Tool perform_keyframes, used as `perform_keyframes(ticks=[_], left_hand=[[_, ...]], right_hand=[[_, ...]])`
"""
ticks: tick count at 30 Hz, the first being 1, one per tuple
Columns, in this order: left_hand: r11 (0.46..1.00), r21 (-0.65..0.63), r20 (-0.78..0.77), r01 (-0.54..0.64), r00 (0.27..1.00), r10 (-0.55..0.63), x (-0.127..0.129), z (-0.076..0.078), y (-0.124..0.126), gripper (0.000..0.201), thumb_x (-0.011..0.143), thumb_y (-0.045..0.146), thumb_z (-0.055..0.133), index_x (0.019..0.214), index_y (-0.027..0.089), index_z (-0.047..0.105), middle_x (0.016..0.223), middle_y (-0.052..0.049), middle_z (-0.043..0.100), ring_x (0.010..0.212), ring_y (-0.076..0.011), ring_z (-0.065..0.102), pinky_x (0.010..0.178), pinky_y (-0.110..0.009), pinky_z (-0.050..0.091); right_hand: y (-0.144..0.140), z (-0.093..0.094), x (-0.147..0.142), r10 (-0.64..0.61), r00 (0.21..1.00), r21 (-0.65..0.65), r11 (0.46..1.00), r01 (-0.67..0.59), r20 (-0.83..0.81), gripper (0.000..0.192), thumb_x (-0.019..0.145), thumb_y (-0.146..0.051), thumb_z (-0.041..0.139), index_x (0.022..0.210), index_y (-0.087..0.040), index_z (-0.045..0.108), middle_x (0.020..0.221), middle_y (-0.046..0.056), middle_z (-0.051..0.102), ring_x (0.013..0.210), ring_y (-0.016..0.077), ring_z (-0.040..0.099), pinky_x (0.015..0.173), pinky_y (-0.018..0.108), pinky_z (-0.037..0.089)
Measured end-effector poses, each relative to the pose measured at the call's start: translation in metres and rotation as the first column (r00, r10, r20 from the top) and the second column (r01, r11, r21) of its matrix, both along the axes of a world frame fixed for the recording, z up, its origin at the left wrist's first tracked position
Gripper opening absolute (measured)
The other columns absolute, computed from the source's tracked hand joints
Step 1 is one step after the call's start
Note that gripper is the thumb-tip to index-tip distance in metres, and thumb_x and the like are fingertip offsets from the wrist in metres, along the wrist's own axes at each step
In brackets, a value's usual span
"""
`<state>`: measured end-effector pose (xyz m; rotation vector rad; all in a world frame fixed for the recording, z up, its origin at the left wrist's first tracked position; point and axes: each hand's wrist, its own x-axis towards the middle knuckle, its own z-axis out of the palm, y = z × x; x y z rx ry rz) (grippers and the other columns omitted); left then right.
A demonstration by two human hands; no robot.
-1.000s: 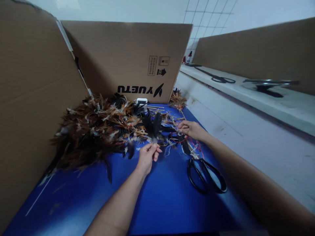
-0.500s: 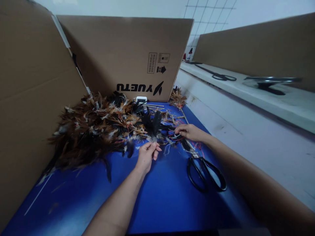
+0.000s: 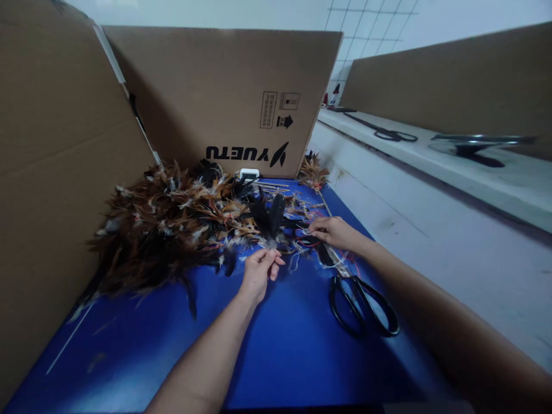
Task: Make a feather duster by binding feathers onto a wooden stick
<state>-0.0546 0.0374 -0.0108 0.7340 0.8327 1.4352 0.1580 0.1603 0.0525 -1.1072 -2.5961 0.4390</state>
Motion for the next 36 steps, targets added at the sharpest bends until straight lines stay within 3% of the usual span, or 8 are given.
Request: perform_keyframes(ticks=[3, 7, 11, 13, 19, 27, 36], left_hand=[[1.000, 0.011, 0.001, 0.003, 1.000, -0.003, 0.000, -0.001, 0.000, 0.031, 0.073, 0.041, 0.066, 0.077, 0.011, 0.063, 0.065, -0.003, 0.062, 0.040, -0.0022, 0.038, 0.038, -0.018, 0.023], [1.000, 0.008, 0.010, 0.005, 1.000, -0.005, 0.000, 0.000, 0.000, 0.030, 0.073, 0.041, 0.067, 0.076, 0.011, 0.063, 0.064, -0.002, 0.062, 0.040, -0.0026, 0.039, 0.038, -0.018, 0.023], [1.000, 0.007, 0.006, 0.001, 1.000, -0.001, 0.000, 0.000, 0.000, 0.031, 0.072, 0.042, 0.067, 0.076, 0.011, 0.063, 0.065, -0.002, 0.062, 0.040, -0.0026, 0.039, 0.038, -0.017, 0.023], [1.000, 0.016, 0.005, 0.006, 1.000, -0.006, 0.001, 0.001, -0.001, 0.031, 0.072, 0.042, 0.067, 0.075, 0.011, 0.063, 0.068, -0.003, 0.063, 0.041, -0.0026, 0.040, 0.038, -0.017, 0.025], [0.996, 0.041, 0.046, 0.081, 0.995, -0.083, 0.001, 0.007, -0.007, 0.031, 0.069, 0.042, 0.070, 0.075, 0.013, 0.064, 0.089, -0.007, 0.066, 0.047, -0.0033, 0.047, 0.045, -0.019, 0.034], [0.987, 0.031, 0.020, 0.158, 0.987, -0.158, 0.004, 0.004, -0.011, 0.030, 0.071, 0.042, 0.069, 0.074, 0.012, 0.063, 0.053, 0.001, 0.055, 0.044, -0.0064, 0.046, 0.045, -0.019, 0.033], [0.990, 0.007, -0.047, 0.144, 0.989, -0.143, 0.003, 0.003, -0.009, 0.030, 0.074, 0.043, 0.066, 0.077, 0.012, 0.065, 0.047, 0.003, 0.051, 0.042, -0.0056, 0.041, 0.047, -0.020, 0.029]], right_hand=[[-0.004, 0.010, 0.000, -0.073, 0.976, -0.032, 0.997, 0.067, -0.204, 0.015, 0.074, -0.030, 0.056, 0.072, -0.021, 0.067, 0.094, 0.007, 0.068, 0.094, 0.0234, 0.060, 0.084, 0.036, 0.044], [-0.017, 0.026, -0.003, -0.250, 0.872, -0.178, 0.965, 0.191, -0.420, 0.022, 0.069, -0.041, 0.065, 0.072, -0.020, 0.068, 0.102, 0.008, 0.066, 0.096, 0.0231, 0.058, 0.082, 0.035, 0.044], [-0.043, 0.036, -0.010, -0.462, 0.728, -0.379, 0.878, 0.294, -0.507, 0.030, 0.064, -0.047, 0.070, 0.073, -0.018, 0.067, 0.080, 0.005, 0.067, 0.076, 0.0184, 0.059, 0.069, 0.030, 0.044], [-0.060, 0.036, -0.015, -0.524, 0.686, -0.481, 0.830, 0.280, -0.505, 0.031, 0.063, -0.047, 0.071, 0.072, -0.018, 0.066, 0.069, 0.003, 0.064, 0.063, 0.0151, 0.055, 0.060, 0.028, 0.043], [-0.104, 0.016, -0.036, -0.514, 0.698, -0.596, 0.788, 0.154, -0.499, 0.030, 0.067, -0.047, 0.069, 0.073, -0.018, 0.065, 0.065, 0.002, 0.059, 0.056, 0.0110, 0.048, 0.053, 0.025, 0.039], [-0.111, -0.026, -0.055, -0.593, 0.562, -0.704, 0.710, 0.027, -0.577, 0.031, 0.065, -0.043, 0.072, 0.079, -0.017, 0.065, 0.062, -0.001, 0.054, 0.054, 0.0092, 0.045, 0.051, 0.024, 0.037], [-0.112, -0.039, -0.060, -0.562, 0.549, -0.678, 0.735, -0.011, -0.619, 0.027, 0.068, -0.042, 0.070, 0.078, -0.018, 0.064, 0.059, -0.001, 0.052, 0.055, 0.0111, 0.046, 0.051, 0.025, 0.038]])
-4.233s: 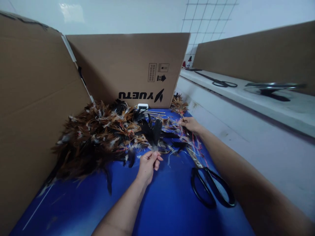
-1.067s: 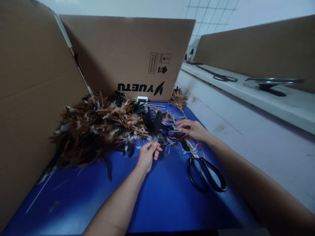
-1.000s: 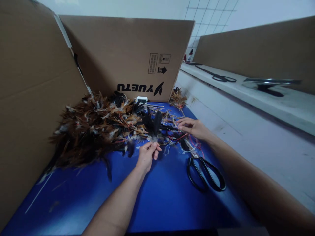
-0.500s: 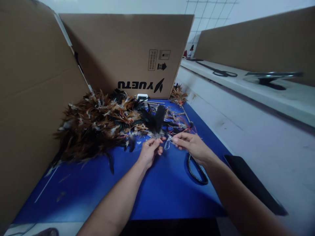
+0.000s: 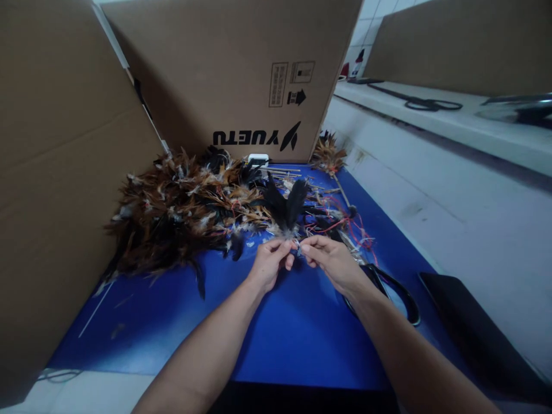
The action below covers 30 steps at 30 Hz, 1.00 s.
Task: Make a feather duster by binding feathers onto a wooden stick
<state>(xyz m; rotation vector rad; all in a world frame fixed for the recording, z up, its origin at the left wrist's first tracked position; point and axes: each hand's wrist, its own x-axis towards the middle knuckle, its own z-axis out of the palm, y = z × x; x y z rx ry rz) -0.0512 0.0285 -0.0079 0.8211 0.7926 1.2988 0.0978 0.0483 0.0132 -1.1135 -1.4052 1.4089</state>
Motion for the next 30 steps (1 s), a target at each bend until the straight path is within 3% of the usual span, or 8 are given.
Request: perform_keyframes(ticks=[15, 22, 30], left_hand=[[0.994, -0.042, 0.073, 0.105, 0.992, -0.102, -0.001, 0.000, -0.002, 0.027, 0.073, 0.039, 0.068, 0.073, 0.013, 0.063, 0.051, 0.000, 0.055, 0.044, -0.0068, 0.046, 0.047, -0.020, 0.033], [0.998, -0.036, 0.123, 0.045, 0.992, -0.040, 0.000, -0.002, -0.001, 0.026, 0.070, 0.036, 0.071, 0.074, 0.012, 0.064, 0.062, -0.002, 0.058, 0.047, -0.0054, 0.045, 0.046, -0.020, 0.034], [0.995, -0.025, 0.163, 0.101, 0.982, -0.095, -0.002, 0.000, -0.005, 0.026, 0.071, 0.035, 0.071, 0.074, 0.011, 0.064, 0.067, -0.002, 0.058, 0.047, -0.0048, 0.046, 0.045, -0.019, 0.032]], right_hand=[[-0.006, 0.005, -0.004, -0.071, 0.997, 0.047, 0.996, 0.071, 0.000, 0.020, 0.069, -0.037, 0.069, 0.075, -0.019, 0.063, 0.058, -0.002, 0.053, 0.054, 0.0109, 0.045, 0.050, 0.026, 0.037], [-0.010, 0.006, -0.004, -0.051, 0.998, 0.065, 0.997, 0.048, 0.041, 0.020, 0.070, -0.037, 0.067, 0.077, -0.018, 0.062, 0.058, -0.002, 0.053, 0.053, 0.0103, 0.045, 0.050, 0.025, 0.039], [-0.014, 0.010, -0.003, -0.085, 0.995, 0.064, 0.995, 0.082, 0.044, 0.018, 0.070, -0.033, 0.067, 0.076, -0.017, 0.061, 0.057, -0.003, 0.053, 0.053, 0.0093, 0.046, 0.050, 0.023, 0.038]])
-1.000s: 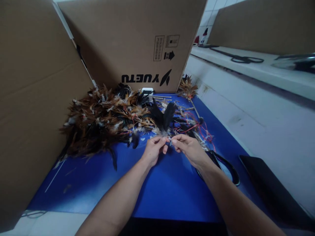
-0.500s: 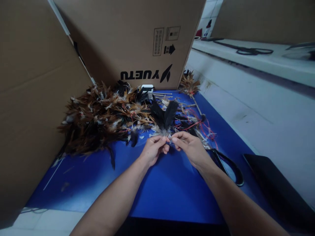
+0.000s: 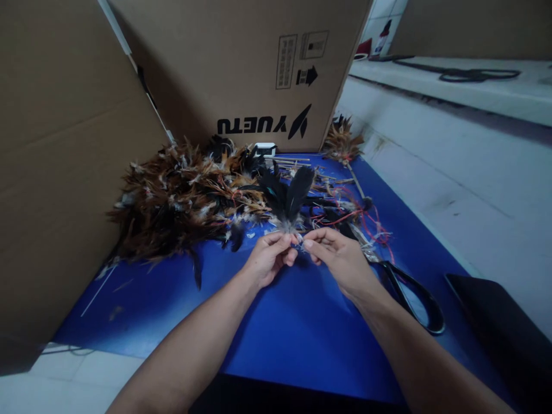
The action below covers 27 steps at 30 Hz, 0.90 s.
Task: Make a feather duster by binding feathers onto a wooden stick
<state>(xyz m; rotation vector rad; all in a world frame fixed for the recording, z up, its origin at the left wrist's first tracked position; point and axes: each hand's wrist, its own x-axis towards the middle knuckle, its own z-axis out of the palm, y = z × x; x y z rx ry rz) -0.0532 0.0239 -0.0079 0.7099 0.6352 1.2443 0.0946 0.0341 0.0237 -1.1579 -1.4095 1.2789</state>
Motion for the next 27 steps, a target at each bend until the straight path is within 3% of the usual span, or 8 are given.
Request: perform_keyframes(ticks=[5, 14, 20, 27], left_hand=[[0.999, -0.002, -0.074, 0.046, 0.996, -0.046, -0.0003, 0.0021, -0.0033, 0.026, 0.073, 0.037, 0.068, 0.076, 0.012, 0.063, 0.050, 0.002, 0.053, 0.044, -0.0061, 0.045, 0.047, -0.019, 0.031], [0.999, 0.041, -0.109, 0.023, 0.994, -0.019, -0.0022, 0.0014, -0.0033, 0.025, 0.074, 0.035, 0.067, 0.075, 0.011, 0.064, 0.048, 0.003, 0.050, 0.043, -0.0055, 0.043, 0.047, -0.020, 0.028], [0.997, 0.062, -0.133, 0.049, 0.990, -0.041, -0.0025, 0.0056, -0.0064, 0.026, 0.073, 0.036, 0.069, 0.072, 0.011, 0.064, 0.047, 0.004, 0.049, 0.043, -0.0053, 0.042, 0.048, -0.020, 0.028], [0.995, 0.069, -0.154, 0.073, 0.986, -0.062, -0.0023, 0.0083, -0.0088, 0.028, 0.070, 0.038, 0.071, 0.071, 0.011, 0.064, 0.045, 0.004, 0.048, 0.042, -0.0051, 0.040, 0.047, -0.020, 0.028]], right_hand=[[-0.0022, 0.0002, 0.0001, -0.004, 0.999, 0.036, 0.999, 0.002, 0.045, 0.018, 0.070, -0.032, 0.066, 0.077, -0.017, 0.062, 0.059, -0.002, 0.055, 0.054, 0.0095, 0.047, 0.051, 0.023, 0.038], [-0.0017, -0.0042, 0.0033, 0.008, 0.988, 0.192, 0.981, -0.038, 0.157, 0.017, 0.075, -0.033, 0.062, 0.082, -0.018, 0.063, 0.069, 0.001, 0.062, 0.059, 0.0117, 0.055, 0.054, 0.024, 0.044], [-0.0057, -0.0018, 0.0069, -0.080, 0.922, 0.462, 0.880, -0.113, 0.378, 0.015, 0.083, -0.029, 0.052, 0.086, -0.021, 0.065, 0.080, 0.002, 0.065, 0.069, 0.0136, 0.058, 0.063, 0.026, 0.045], [-0.0094, -0.0016, 0.0075, -0.086, 0.892, 0.537, 0.822, -0.187, 0.443, 0.013, 0.086, -0.026, 0.051, 0.086, -0.021, 0.063, 0.079, 0.001, 0.065, 0.066, 0.0121, 0.057, 0.060, 0.024, 0.044]])
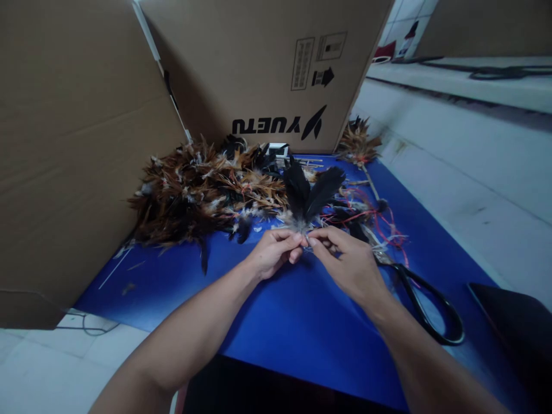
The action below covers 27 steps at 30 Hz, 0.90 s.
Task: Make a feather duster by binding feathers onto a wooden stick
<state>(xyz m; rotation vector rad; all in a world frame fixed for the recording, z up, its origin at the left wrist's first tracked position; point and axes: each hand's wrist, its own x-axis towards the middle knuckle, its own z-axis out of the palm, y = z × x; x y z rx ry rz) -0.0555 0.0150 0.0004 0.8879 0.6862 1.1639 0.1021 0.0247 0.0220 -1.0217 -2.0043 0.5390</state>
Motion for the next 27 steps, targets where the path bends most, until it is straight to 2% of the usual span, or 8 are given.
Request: perform_keyframes(ticks=[9, 12, 14, 17, 22, 25, 27], left_hand=[[0.999, 0.018, -0.041, 0.027, 0.999, -0.026, -0.0002, -0.0033, -0.0002, 0.029, 0.071, 0.039, 0.070, 0.071, 0.010, 0.064, 0.044, 0.004, 0.048, 0.042, -0.0053, 0.040, 0.047, -0.021, 0.027], [0.999, 0.011, -0.046, 0.036, 0.998, -0.036, -0.0002, -0.0037, -0.0004, 0.030, 0.070, 0.040, 0.070, 0.071, 0.011, 0.064, 0.044, 0.004, 0.047, 0.042, -0.0051, 0.039, 0.047, -0.021, 0.026], [0.999, 0.001, -0.045, 0.038, 0.998, -0.038, -0.0005, -0.0031, -0.0006, 0.031, 0.070, 0.040, 0.070, 0.071, 0.010, 0.064, 0.044, 0.004, 0.046, 0.042, -0.0049, 0.038, 0.047, -0.021, 0.026], [0.999, 0.012, -0.027, 0.043, 0.999, -0.042, -0.0012, -0.0013, -0.0014, 0.030, 0.071, 0.040, 0.070, 0.070, 0.010, 0.064, 0.044, 0.004, 0.046, 0.042, -0.0049, 0.037, 0.047, -0.021, 0.026], [0.999, 0.015, -0.018, 0.049, 0.999, -0.049, -0.0017, 0.0009, -0.0033, 0.031, 0.068, 0.041, 0.072, 0.069, 0.011, 0.064, 0.044, 0.004, 0.046, 0.042, -0.0053, 0.038, 0.047, -0.021, 0.026], [0.999, 0.019, -0.002, 0.051, 0.999, -0.051, -0.0017, 0.0016, -0.0040, 0.032, 0.068, 0.041, 0.072, 0.068, 0.011, 0.064, 0.044, 0.004, 0.046, 0.042, -0.0051, 0.037, 0.047, -0.021, 0.026], [0.999, 0.024, 0.011, 0.047, 0.999, -0.047, -0.0018, 0.0017, -0.0040, 0.031, 0.069, 0.040, 0.072, 0.068, 0.011, 0.064, 0.044, 0.004, 0.046, 0.042, -0.0049, 0.037, 0.046, -0.021, 0.026]], right_hand=[[0.0002, -0.0034, 0.0024, 0.008, 0.993, 0.138, 0.990, -0.024, 0.115, 0.011, 0.084, -0.019, 0.050, 0.081, -0.021, 0.060, 0.075, 0.000, 0.063, 0.066, 0.0122, 0.056, 0.060, 0.024, 0.041], [0.0006, -0.0024, 0.0013, -0.015, 0.995, 0.130, 0.992, 0.002, 0.098, 0.009, 0.080, -0.018, 0.052, 0.077, -0.021, 0.060, 0.070, 0.000, 0.062, 0.061, 0.0118, 0.055, 0.058, 0.024, 0.040], [0.0006, -0.0001, 0.0005, -0.041, 0.997, 0.064, 0.997, 0.037, 0.068, 0.008, 0.078, -0.019, 0.053, 0.075, -0.021, 0.060, 0.066, -0.001, 0.061, 0.057, 0.0114, 0.053, 0.056, 0.023, 0.039], [0.0004, 0.0038, 0.0000, -0.049, 0.999, -0.111, 0.993, 0.050, 0.006, 0.008, 0.076, -0.022, 0.053, 0.073, -0.021, 0.060, 0.063, -0.002, 0.060, 0.055, 0.0114, 0.052, 0.054, 0.023, 0.040], [0.0022, 0.0048, -0.0006, -0.028, 0.983, -0.368, 0.929, -0.042, -0.183, 0.009, 0.072, -0.025, 0.055, 0.069, -0.018, 0.059, 0.055, -0.002, 0.056, 0.051, 0.0109, 0.050, 0.050, 0.023, 0.040], [0.0032, 0.0034, -0.0013, -0.026, 0.960, -0.444, 0.890, -0.105, -0.279, 0.011, 0.072, -0.027, 0.056, 0.068, -0.017, 0.058, 0.051, -0.002, 0.054, 0.048, 0.0101, 0.049, 0.049, 0.023, 0.039], [0.0028, 0.0035, -0.0015, -0.023, 0.958, -0.442, 0.890, -0.110, -0.285, 0.012, 0.072, -0.029, 0.058, 0.071, -0.017, 0.060, 0.054, -0.002, 0.056, 0.050, 0.0105, 0.050, 0.049, 0.024, 0.040]])
